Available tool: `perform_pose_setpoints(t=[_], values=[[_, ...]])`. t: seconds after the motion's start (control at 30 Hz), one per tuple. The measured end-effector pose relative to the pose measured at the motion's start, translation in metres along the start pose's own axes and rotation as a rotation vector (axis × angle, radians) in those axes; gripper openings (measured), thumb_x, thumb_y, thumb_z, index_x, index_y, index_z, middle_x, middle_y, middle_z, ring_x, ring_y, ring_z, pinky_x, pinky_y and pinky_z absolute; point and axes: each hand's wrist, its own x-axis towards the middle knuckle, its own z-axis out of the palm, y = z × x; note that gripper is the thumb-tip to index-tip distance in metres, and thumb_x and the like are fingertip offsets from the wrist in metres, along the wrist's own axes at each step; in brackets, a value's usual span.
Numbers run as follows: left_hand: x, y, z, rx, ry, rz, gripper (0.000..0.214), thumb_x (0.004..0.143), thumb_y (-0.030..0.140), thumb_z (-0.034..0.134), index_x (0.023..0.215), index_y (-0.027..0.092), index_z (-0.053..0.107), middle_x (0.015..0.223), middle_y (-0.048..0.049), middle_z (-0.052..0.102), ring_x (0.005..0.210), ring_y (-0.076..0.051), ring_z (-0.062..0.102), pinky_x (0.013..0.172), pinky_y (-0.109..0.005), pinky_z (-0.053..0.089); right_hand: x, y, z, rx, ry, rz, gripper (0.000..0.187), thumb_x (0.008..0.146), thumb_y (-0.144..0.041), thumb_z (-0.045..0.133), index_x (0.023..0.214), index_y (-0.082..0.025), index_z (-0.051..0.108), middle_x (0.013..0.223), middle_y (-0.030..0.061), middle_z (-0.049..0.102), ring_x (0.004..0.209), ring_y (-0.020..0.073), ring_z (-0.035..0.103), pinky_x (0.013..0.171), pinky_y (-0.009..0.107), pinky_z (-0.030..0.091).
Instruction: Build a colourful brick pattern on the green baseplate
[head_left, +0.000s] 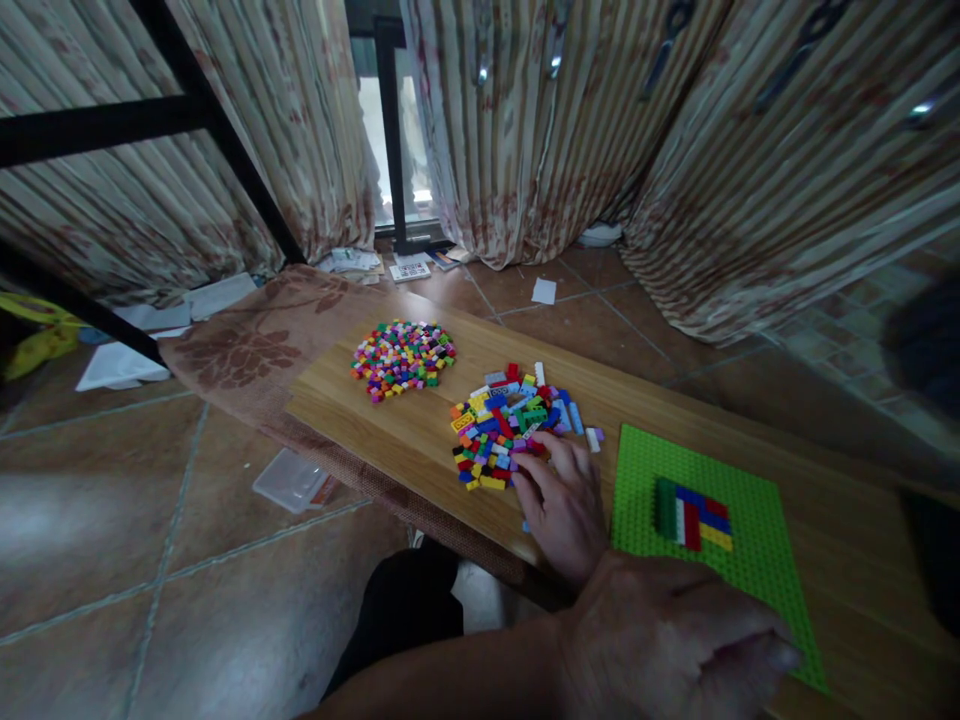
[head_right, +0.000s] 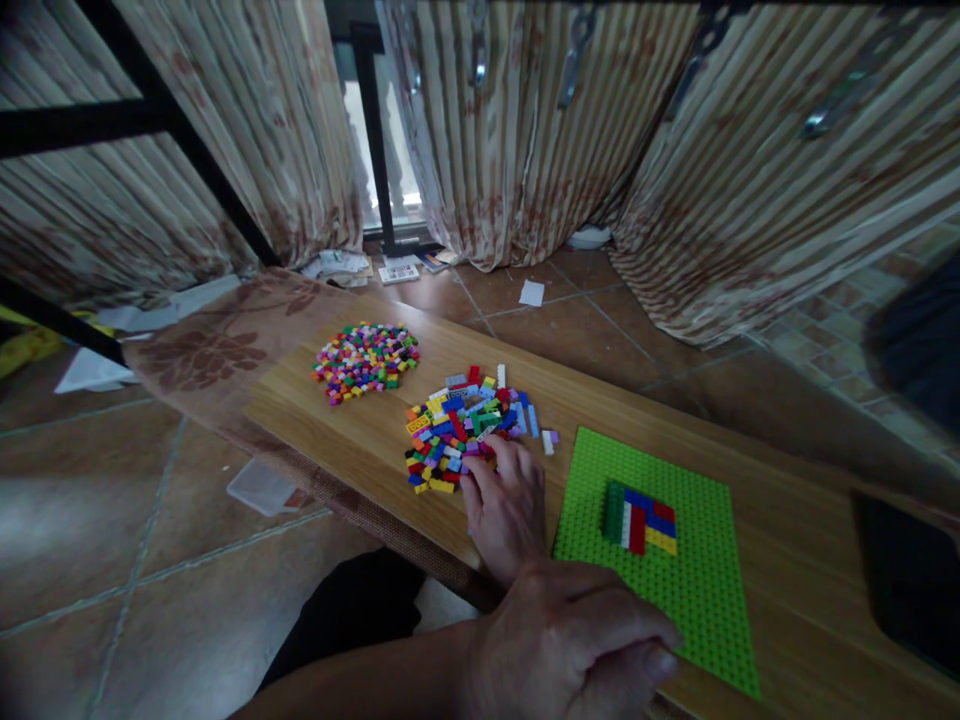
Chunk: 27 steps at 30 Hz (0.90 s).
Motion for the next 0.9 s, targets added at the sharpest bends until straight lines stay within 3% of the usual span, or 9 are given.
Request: perform_pose_setpoints(t=[0.47,0.63,0.9], values=[[0.005,0.001,-0.01,-0.125,0.068,0.032,0.025,0.093,0.021,0.041,0.088,0.011,0.063,0.068,-0.0037,0.064,0.059,-0.01,0.057,0.055,-0.02,0.045,0.004,-0.003,-0.007,-0.022,-0.043,0.088,0.012,0.086,-0.024,0.057,0.093,-0.023,0.067,0.126,0.0084,0.054,0.115,0.0273,0.044,0.095,0.046,0.039],[0.001,0.005,-0.003,-0.142,0.043,0.046,0.025,0.092,0.02,0.041,0.089,0.01,0.064,0.067,-0.0045,0.064,0.058,-0.011,0.057,0.054,-0.021,0.044,0.004,0.0,-0.01,-0.03,0.001,0.078,0.014,0.09,-0.025,0.054,0.088,-0.025,0.068,0.125,0.0062,0.056,0.112,0.0259,0.046,0.091,0.045,0.039],[-0.008,0.007,0.014,-0.09,-0.032,0.084,0.029,0.092,0.024,0.039,0.086,0.012,0.064,0.067,-0.0051,0.064,0.058,-0.012,0.059,0.058,-0.025,0.049,0.006,0.004,-0.008,-0.039,0.049,0.07,0.019,0.092,-0.023,0.053,0.096,-0.027,0.07,0.12,0.0064,0.059,0.109,0.024,0.049,0.088,0.041,0.041]])
